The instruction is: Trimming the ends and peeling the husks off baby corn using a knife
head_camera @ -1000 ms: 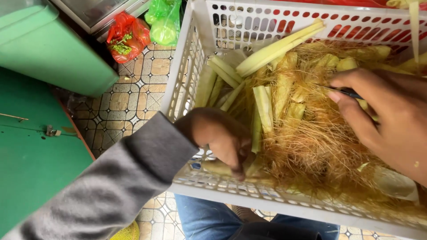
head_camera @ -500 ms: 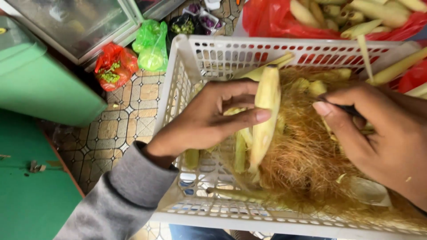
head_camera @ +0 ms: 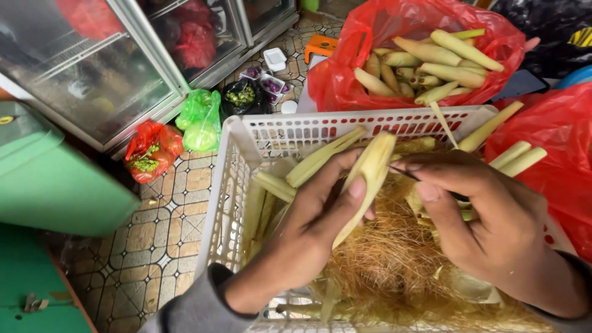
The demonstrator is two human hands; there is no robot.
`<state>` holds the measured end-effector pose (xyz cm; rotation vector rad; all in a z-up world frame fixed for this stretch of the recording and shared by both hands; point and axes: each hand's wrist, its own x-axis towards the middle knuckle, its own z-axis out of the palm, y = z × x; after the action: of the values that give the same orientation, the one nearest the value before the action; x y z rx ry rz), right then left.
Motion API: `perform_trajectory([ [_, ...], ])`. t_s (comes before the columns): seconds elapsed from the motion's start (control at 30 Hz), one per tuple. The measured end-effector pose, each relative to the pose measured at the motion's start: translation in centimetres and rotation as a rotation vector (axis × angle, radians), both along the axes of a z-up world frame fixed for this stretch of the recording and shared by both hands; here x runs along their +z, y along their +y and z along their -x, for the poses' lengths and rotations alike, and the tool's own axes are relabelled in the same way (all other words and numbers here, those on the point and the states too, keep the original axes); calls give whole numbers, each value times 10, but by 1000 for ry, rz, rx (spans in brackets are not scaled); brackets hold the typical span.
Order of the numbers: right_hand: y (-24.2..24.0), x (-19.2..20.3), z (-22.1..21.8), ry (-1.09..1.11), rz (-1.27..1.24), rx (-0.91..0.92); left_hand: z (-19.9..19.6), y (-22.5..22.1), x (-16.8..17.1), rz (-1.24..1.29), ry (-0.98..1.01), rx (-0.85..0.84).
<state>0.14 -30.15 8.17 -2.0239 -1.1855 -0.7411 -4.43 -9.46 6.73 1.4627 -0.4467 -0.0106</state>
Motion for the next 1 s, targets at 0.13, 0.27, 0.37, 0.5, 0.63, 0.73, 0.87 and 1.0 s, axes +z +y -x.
perform_trajectory([
  [0.13,-1,-2,-3,-11,24,32,3,-2,0,-210,-207,149],
  [0.27,-1,-2,0,1,2,59,4,-3,-1,-146,-216,263],
  [0.37,0,-2,-1,-25,4,82,3,-4,-1,-20,-103,253],
  [0.5,5,3,4,-17,20,68,3,-3,-4,0,-123,282],
  [0.63,3,1,3,-1,33,55,3,-2,-2,-98,-213,335],
  [0.73,2,-3,-2,-15,59,50,1,-5,-6,-36,-156,337],
  [0.87,1,-7,-8,56,-2,74,0,-8,-9,74,-123,345],
  [1.0,5,-5,-5,63,-39,78,2,-10,-8,-2,-93,367],
])
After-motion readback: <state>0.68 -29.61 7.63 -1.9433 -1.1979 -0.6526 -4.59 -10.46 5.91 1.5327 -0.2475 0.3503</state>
